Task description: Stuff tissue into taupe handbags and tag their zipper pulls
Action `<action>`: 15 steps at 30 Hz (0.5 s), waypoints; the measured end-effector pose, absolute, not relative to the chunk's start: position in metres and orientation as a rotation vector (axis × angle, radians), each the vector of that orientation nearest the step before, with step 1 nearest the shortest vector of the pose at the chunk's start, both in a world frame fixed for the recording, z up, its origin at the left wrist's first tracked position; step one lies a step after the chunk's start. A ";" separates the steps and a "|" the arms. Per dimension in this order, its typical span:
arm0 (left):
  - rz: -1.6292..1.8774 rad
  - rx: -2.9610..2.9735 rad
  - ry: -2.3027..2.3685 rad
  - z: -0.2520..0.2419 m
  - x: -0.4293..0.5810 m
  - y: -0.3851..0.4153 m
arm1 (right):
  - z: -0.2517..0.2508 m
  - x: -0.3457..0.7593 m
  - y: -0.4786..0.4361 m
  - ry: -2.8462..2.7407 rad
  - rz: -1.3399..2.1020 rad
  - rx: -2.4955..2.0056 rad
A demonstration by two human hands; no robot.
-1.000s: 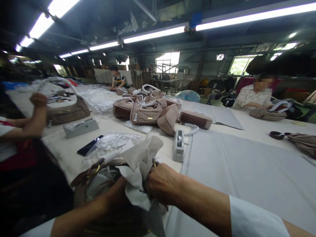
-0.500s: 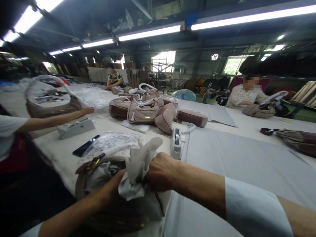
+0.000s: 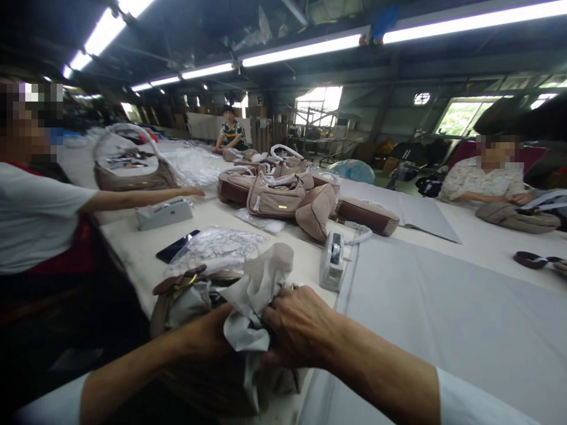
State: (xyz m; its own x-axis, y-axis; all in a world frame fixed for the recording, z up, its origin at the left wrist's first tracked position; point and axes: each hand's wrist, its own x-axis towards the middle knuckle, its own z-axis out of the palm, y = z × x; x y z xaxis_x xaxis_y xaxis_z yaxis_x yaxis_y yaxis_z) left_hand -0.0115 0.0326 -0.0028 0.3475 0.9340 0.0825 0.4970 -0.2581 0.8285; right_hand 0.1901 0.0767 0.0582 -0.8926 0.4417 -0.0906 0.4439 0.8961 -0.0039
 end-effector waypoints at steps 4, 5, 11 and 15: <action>0.863 1.809 0.979 0.008 -0.018 0.034 | 0.055 0.187 0.076 2.947 -0.101 0.738; 0.910 1.814 0.951 0.010 -0.016 0.039 | 0.056 0.186 0.076 2.956 -0.121 0.703; 0.907 1.907 0.745 0.013 0.001 0.064 | 0.067 0.191 0.077 2.994 -0.173 0.592; 0.771 1.979 0.855 0.011 -0.007 0.055 | 0.066 0.196 0.082 2.802 0.069 0.616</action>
State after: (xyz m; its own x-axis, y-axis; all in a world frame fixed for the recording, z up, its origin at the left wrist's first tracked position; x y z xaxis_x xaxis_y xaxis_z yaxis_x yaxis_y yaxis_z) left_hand -0.0072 0.0554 0.0105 0.5810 0.7886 0.2017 0.2818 -0.4273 0.8591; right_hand 0.1958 0.0822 0.0663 -0.8728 0.4181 -0.2519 0.4051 0.9083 0.1041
